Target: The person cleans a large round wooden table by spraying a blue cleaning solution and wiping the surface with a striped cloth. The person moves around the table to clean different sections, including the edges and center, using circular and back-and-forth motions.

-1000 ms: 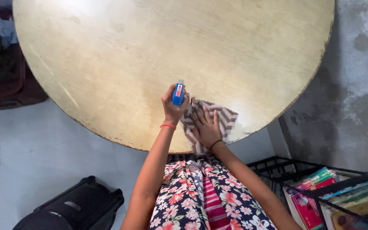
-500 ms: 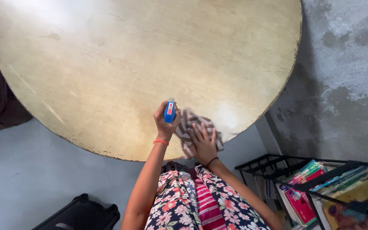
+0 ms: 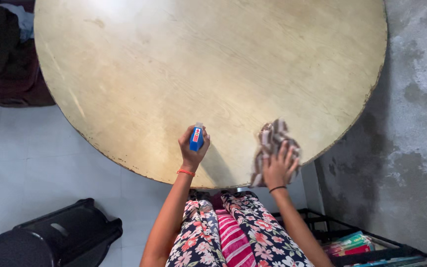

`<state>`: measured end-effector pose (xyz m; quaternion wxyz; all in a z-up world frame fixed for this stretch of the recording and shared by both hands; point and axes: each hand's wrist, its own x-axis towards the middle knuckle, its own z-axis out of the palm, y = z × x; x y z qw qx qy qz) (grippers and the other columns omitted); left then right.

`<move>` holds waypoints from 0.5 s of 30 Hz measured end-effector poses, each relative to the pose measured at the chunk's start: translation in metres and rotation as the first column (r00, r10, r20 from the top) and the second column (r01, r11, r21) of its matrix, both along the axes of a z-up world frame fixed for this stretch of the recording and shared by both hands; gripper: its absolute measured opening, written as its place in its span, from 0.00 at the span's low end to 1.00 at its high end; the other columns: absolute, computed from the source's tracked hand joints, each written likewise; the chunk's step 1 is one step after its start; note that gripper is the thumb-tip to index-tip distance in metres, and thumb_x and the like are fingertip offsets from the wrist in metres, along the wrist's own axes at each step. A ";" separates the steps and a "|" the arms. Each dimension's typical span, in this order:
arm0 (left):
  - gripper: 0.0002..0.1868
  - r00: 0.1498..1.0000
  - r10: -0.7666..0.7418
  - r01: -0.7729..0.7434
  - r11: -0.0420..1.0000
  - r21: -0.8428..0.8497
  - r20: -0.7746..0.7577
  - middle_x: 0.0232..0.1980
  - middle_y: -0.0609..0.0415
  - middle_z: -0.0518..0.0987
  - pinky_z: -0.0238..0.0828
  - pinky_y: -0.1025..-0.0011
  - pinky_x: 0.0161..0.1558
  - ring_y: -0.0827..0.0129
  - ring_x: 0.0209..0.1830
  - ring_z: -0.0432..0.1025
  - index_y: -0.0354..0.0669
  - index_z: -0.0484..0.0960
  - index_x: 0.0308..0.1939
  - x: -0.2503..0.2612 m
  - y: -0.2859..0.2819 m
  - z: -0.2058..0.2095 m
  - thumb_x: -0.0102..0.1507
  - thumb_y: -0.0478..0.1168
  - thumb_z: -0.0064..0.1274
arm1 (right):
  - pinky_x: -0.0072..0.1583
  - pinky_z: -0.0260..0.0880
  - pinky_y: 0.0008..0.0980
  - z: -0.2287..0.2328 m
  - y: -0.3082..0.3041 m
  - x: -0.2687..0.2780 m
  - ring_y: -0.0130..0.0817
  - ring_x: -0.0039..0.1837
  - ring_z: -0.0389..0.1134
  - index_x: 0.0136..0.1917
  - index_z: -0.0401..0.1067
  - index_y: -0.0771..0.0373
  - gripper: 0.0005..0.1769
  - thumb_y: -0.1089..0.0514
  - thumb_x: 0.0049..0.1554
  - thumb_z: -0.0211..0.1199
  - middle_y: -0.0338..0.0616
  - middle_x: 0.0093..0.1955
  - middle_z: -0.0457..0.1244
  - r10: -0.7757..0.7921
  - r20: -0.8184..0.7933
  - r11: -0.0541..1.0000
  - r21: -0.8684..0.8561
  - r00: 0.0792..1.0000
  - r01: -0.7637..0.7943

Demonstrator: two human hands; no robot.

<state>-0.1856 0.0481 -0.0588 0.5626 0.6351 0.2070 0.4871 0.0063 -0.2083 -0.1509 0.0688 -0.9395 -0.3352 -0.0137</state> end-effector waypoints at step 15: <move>0.13 0.992 0.101 -0.092 0.989 -0.112 0.076 0.39 0.55 0.79 0.78 0.74 0.43 0.75 0.40 0.75 0.30 0.76 0.46 0.011 -0.006 -0.022 0.59 0.22 0.57 | 0.71 0.15 0.84 0.012 0.055 0.106 0.53 0.87 0.32 0.84 0.47 0.38 0.39 0.41 0.61 0.48 0.39 0.88 0.37 -0.059 0.045 0.994 0.095 0.997 0.055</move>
